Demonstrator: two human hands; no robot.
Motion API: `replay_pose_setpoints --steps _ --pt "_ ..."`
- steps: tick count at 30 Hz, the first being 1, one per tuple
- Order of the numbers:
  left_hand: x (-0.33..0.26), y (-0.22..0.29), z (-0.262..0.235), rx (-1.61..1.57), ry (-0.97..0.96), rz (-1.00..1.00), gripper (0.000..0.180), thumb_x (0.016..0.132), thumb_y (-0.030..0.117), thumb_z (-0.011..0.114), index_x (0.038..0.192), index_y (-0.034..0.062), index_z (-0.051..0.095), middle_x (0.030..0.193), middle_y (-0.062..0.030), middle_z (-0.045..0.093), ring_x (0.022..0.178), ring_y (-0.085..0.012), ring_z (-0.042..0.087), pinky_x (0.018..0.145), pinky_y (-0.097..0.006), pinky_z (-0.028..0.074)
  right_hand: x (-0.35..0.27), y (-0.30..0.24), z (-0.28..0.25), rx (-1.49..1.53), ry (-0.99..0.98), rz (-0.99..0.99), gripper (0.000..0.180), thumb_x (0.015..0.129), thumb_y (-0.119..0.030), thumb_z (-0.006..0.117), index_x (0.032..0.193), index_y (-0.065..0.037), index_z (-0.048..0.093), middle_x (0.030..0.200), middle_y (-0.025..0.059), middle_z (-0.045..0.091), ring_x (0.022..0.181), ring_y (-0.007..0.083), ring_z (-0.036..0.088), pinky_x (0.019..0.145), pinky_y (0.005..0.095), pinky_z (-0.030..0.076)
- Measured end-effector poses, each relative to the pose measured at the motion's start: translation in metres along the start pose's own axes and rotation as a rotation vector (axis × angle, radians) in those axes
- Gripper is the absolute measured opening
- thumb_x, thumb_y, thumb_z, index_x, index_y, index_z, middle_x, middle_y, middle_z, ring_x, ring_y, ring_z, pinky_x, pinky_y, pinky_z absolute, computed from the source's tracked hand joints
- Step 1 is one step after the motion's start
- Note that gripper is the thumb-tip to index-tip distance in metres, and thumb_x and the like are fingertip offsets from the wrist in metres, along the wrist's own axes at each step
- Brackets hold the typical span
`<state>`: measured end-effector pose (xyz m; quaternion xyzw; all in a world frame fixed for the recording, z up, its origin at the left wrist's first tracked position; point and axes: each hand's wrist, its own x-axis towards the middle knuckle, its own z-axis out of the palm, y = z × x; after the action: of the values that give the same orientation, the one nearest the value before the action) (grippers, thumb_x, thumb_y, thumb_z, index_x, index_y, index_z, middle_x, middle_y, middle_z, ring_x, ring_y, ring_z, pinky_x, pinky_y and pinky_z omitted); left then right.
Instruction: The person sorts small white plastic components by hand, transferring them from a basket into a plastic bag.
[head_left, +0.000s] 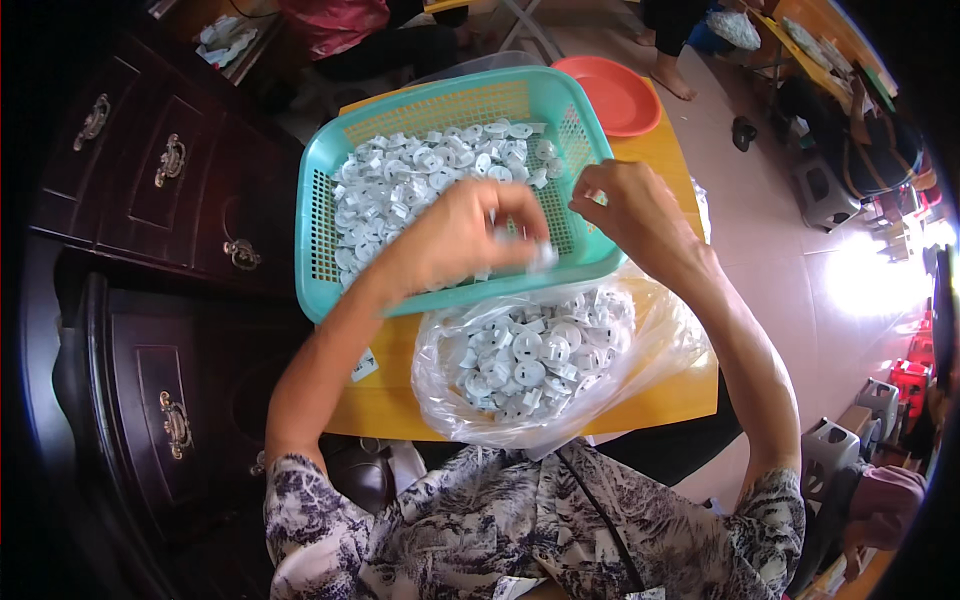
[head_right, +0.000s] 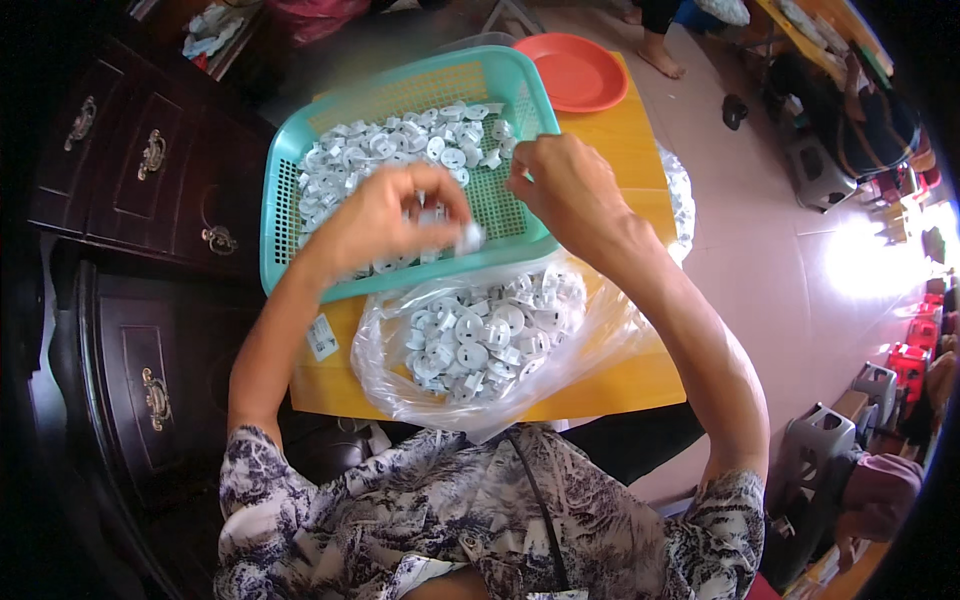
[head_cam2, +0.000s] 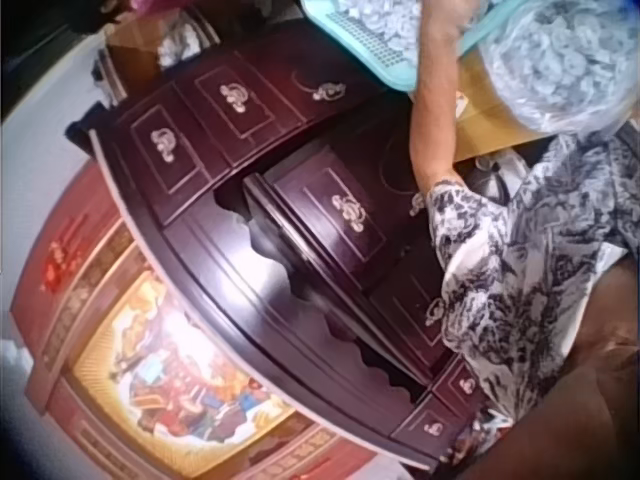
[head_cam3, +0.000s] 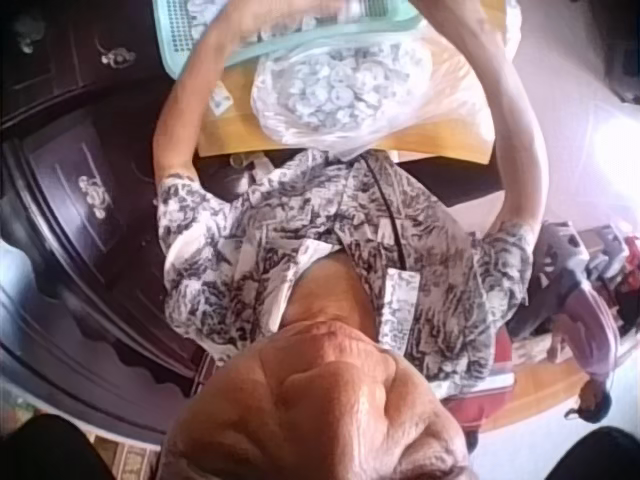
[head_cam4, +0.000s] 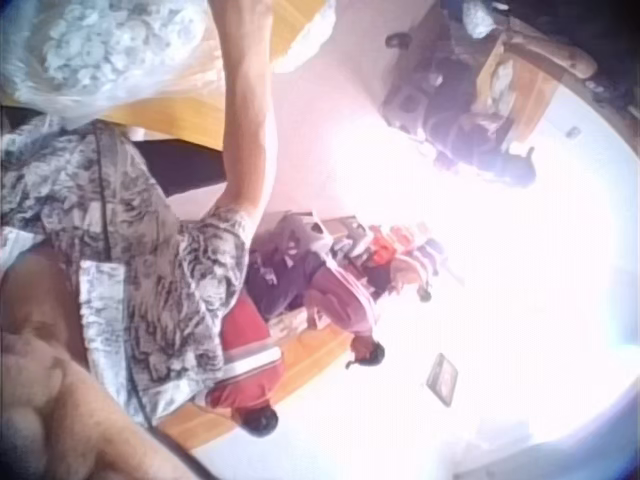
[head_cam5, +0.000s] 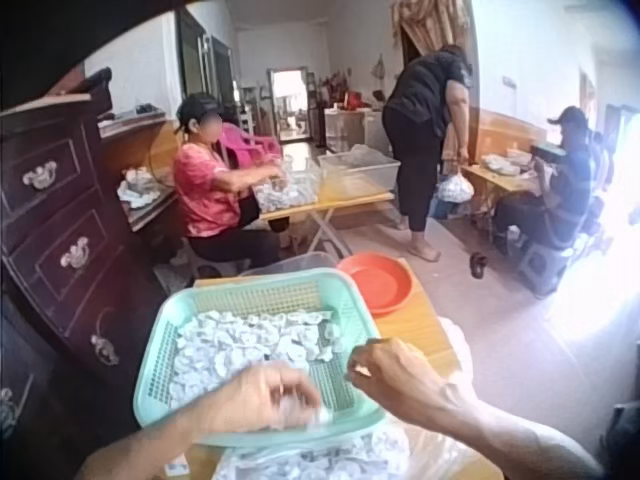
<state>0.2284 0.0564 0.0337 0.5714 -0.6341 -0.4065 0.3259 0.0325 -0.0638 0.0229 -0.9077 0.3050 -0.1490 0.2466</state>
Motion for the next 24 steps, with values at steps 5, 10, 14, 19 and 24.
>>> replay_pose_setpoints --steps 5,10,14,19,24 --pt "-0.07 0.008 0.045 0.199 -0.131 0.238 0.008 0.078 0.007 0.074 0.082 0.0089 0.067 0.083 -0.0014 0.063 0.088 -0.018 0.057 0.07 -0.031 0.049 0.05 0.021 0.058 -0.199 -0.064 -0.016 0.026 0.081 -0.008 0.07 0.105 0.0 0.064 0.107 0.0207 0.061 0.099 0.0406 0.063 0.084 0.0474 0.052" --pt "-0.091 0.003 0.065 0.454 -0.225 0.204 0.019 0.075 0.0 0.068 0.091 0.0061 0.061 0.09 -0.0034 0.06 0.097 -0.0268 0.055 0.082 -0.039 0.051 0.076 0.049 0.094 -0.303 -0.102 0.079 0.041 0.076 -0.008 0.073 0.114 -0.001 0.058 0.114 0.0267 0.056 0.101 0.0452 0.062 0.089 0.0509 0.052" --pt "-0.1 -0.006 0.067 0.451 -0.176 0.203 0.021 0.075 0.001 0.07 0.094 0.0048 0.061 0.093 -0.0053 0.06 0.098 -0.0275 0.055 0.083 -0.038 0.052 0.074 0.04 0.101 -0.228 -0.071 0.067 0.034 0.081 -0.006 0.064 0.114 0.0 0.057 0.113 0.0302 0.055 0.101 0.0472 0.062 0.088 0.0521 0.053" --pt "-0.099 -0.006 0.061 0.453 -0.119 0.197 0.025 0.078 0.004 0.071 0.101 0.0021 0.063 0.099 -0.0087 0.062 0.106 -0.027 0.058 0.09 -0.037 0.051 0.072 0.049 0.104 -0.186 -0.095 0.033 0.03 0.084 -0.008 0.064 0.112 0.0 0.057 0.114 0.0306 0.055 0.103 0.0485 0.061 0.088 0.0523 0.053" --pt "-0.083 -0.001 0.046 0.406 -0.049 0.21 0.019 0.082 0.007 0.072 0.1 0.0017 0.067 0.097 -0.0082 0.066 0.096 -0.0236 0.063 0.083 -0.037 0.053 0.092 0.098 0.129 -0.289 0.076 -0.135 0.024 0.072 -0.013 0.077 0.091 -0.002 0.068 0.091 0.0175 0.069 0.094 0.0375 0.066 0.083 0.0453 0.053"
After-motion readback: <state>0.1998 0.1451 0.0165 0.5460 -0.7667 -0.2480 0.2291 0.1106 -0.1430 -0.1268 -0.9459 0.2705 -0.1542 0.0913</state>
